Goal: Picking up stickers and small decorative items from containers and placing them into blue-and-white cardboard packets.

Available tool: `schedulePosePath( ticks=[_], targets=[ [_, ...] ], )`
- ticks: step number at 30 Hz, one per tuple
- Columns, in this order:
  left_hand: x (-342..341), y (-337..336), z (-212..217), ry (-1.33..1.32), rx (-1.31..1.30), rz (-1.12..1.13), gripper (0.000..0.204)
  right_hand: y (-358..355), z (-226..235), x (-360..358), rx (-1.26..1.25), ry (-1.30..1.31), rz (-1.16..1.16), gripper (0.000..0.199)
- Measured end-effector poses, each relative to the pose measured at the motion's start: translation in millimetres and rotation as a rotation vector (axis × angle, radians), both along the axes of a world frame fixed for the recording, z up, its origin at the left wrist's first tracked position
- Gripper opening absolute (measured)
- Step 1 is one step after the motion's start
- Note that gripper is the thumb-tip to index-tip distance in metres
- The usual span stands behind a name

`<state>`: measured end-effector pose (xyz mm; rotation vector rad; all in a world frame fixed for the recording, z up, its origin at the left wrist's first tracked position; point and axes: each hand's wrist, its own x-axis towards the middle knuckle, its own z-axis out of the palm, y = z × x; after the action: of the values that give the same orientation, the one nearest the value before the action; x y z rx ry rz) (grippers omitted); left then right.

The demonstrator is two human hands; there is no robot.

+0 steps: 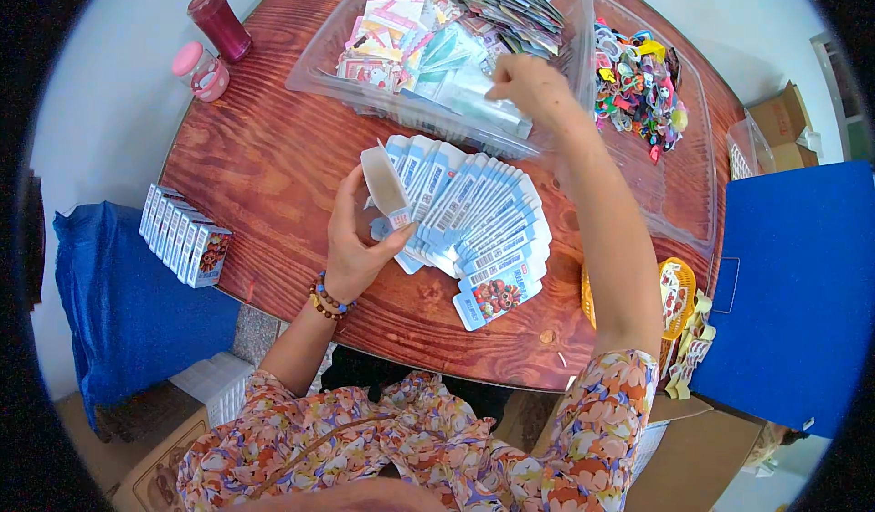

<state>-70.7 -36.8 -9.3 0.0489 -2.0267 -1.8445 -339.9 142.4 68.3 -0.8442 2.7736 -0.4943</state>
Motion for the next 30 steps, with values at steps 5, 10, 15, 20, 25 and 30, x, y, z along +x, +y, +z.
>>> schedulePosePath(
  ticks=[5,10,15,20,25,30],
  targets=[
    [-1.5,-2.7,2.7,0.01,-0.095,0.031,0.084,9.4,8.5,-1.0,-0.112,0.167,0.018,0.022],
    [-6.6,3.0,17.4,0.066,-0.431,0.069,0.082,30.5,39.0,18.6,-0.504,0.108,-0.054,0.011],
    [-4.2,3.1,17.1,0.05,-0.477,0.071,0.083,28.7,102.0,115.7,-0.601,-0.156,0.061,0.006],
    [-3.3,18.7,24.3,0.098,-0.515,-0.004,0.086,42.3,97.0,158.6,-0.236,0.091,0.227,0.007],
    [-1.2,37.2,31.6,0.16,-0.638,-0.13,0.088,56.2,99.0,166.9,-0.079,0.086,0.29,0.009],
    [-5.1,50.7,31.7,0.177,-0.654,-0.219,0.088,55.2,102.0,171.0,-0.046,-0.145,0.208,0.019]
  ],
)
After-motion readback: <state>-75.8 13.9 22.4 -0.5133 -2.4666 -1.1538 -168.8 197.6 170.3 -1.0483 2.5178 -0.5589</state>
